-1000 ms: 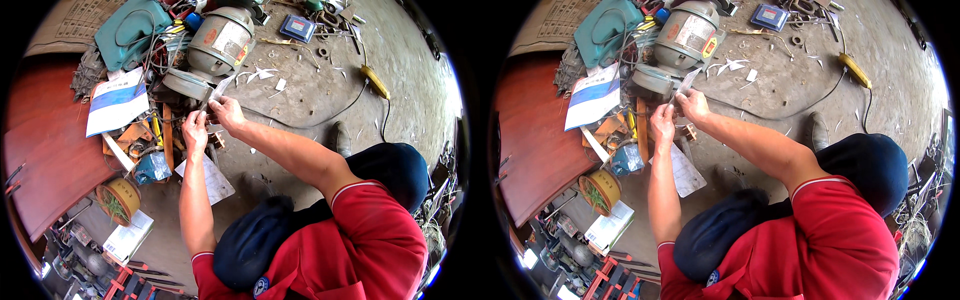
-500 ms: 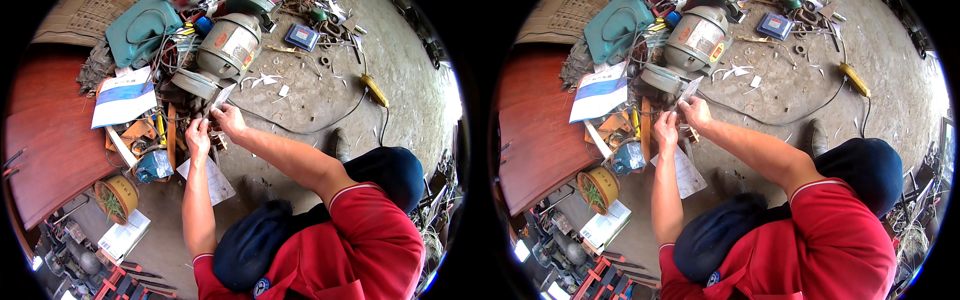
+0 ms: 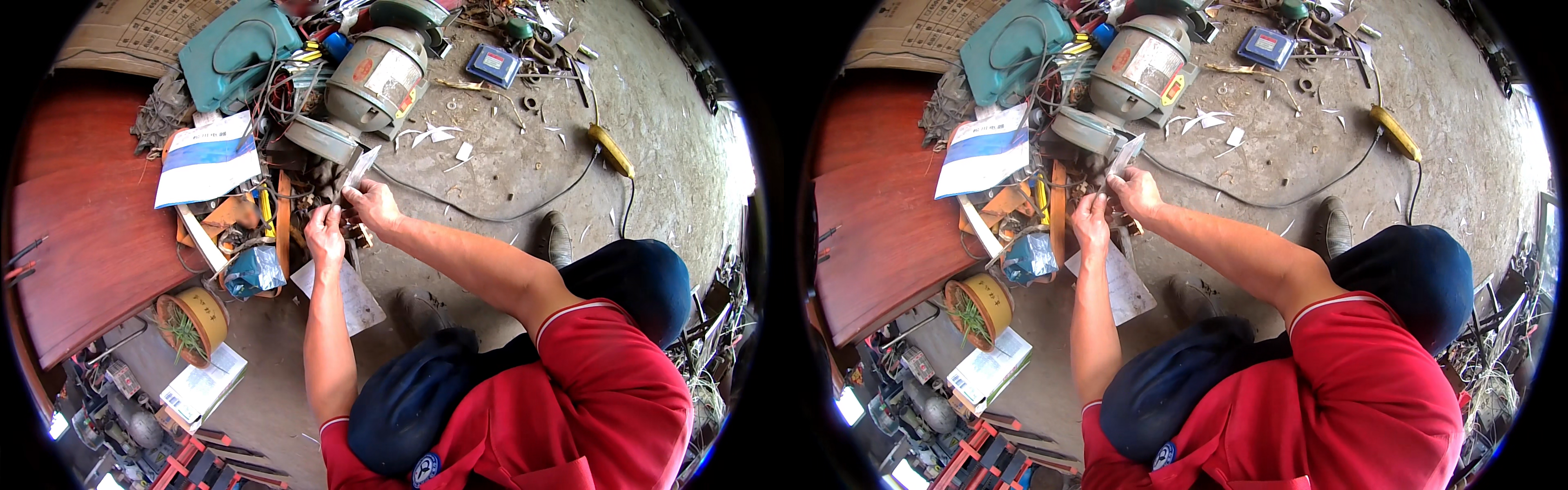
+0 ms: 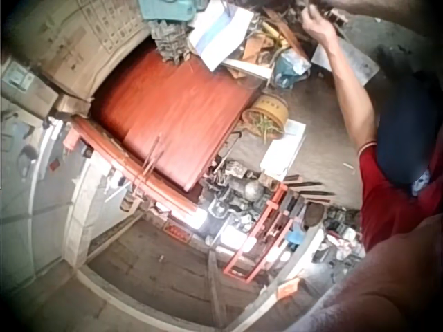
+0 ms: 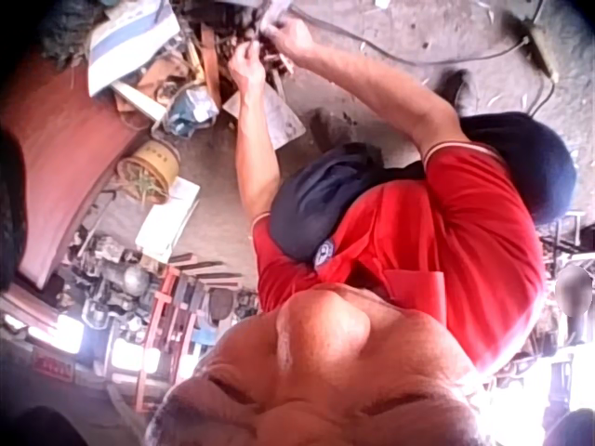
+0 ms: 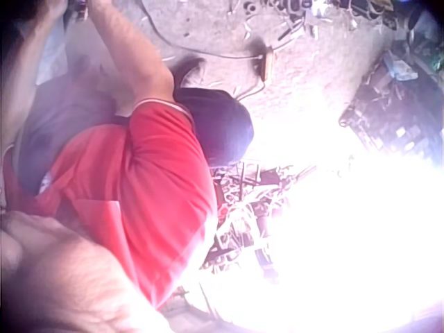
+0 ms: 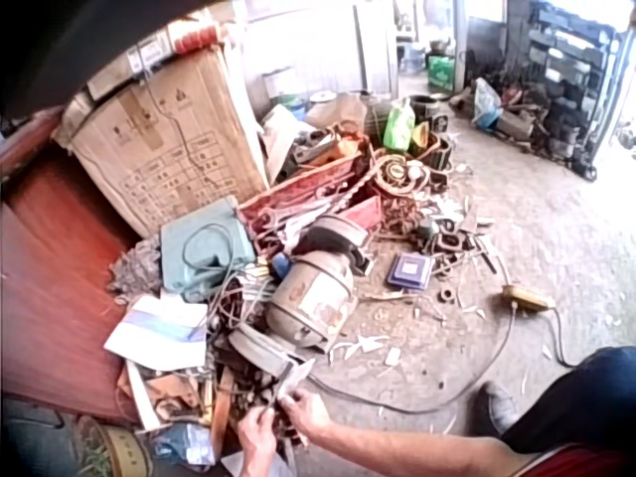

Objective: The person walks through a cluttered workshop, plugs in a bench grinder, and sharpens a metal strip against the grinding wheel. They repeatedly reposition the strip to grind different edges.

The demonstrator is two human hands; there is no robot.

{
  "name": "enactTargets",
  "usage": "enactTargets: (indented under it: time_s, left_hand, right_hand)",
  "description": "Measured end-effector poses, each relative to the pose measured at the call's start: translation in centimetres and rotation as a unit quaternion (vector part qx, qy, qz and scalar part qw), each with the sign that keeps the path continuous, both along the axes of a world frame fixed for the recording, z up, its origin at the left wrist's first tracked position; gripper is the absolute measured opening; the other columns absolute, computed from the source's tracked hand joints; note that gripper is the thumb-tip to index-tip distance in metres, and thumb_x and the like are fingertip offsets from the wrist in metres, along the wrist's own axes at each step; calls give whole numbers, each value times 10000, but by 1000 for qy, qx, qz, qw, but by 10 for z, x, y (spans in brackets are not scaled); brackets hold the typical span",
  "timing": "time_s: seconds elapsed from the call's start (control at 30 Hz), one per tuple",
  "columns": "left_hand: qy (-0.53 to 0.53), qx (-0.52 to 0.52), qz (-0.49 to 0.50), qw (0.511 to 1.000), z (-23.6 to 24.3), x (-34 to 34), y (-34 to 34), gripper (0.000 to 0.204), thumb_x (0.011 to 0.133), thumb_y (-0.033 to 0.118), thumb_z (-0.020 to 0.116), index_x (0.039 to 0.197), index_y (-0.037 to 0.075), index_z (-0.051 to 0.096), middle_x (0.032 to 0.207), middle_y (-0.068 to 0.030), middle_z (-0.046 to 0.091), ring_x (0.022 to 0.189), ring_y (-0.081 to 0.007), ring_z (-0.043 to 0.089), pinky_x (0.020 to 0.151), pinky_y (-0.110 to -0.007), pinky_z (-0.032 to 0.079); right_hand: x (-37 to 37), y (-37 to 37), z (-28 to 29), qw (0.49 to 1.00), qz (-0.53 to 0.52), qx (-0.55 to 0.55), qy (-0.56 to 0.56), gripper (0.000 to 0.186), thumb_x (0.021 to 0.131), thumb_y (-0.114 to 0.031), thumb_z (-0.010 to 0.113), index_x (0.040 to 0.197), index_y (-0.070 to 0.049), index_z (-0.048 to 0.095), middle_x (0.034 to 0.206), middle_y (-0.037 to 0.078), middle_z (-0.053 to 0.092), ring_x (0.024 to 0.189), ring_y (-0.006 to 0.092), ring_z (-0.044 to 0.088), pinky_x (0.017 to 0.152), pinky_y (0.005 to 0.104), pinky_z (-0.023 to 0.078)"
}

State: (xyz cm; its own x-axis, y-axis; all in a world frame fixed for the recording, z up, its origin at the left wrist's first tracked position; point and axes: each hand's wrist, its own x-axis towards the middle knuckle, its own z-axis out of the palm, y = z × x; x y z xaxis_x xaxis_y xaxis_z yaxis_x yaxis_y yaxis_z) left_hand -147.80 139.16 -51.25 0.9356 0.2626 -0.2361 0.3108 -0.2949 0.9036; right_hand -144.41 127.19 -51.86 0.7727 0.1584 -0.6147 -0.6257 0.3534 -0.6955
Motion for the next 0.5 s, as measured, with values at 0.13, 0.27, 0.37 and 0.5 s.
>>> enactTargets:
  time_s: [0.13,0.27,0.37,0.5]
  left_hand:
    - [14,32,-10,999,1,6,-4,188,866,159,566,893,-22,609,675,-49,607,614,-108,528,576,-275,427]
    - [24,32,-14,999,2,14,-9,190,864,169,563,890,-13,613,662,-48,610,600,-111,528,564,-277,424]
    - [24,43,-20,999,2,19,-14,190,863,177,563,887,-3,618,650,-47,611,584,-116,530,557,-275,425]
    - [27,24,-26,999,2,26,-19,188,862,184,564,887,9,625,652,-56,620,575,-121,535,556,-282,430]
  right_hand:
    - [5,-5,4,1000,-17,16,10,216,884,-175,562,872,40,573,721,91,619,598,156,599,517,297,496]
    - [11,-11,8,1000,-16,4,16,208,887,-174,559,881,34,573,725,89,622,578,148,597,511,286,492]
    - [16,-16,8,1000,-22,2,13,200,887,-167,555,882,33,575,719,84,621,570,143,592,508,279,487]
    - [19,-18,-1,999,-39,12,8,201,889,-167,549,880,33,574,719,88,620,583,145,596,512,280,487]
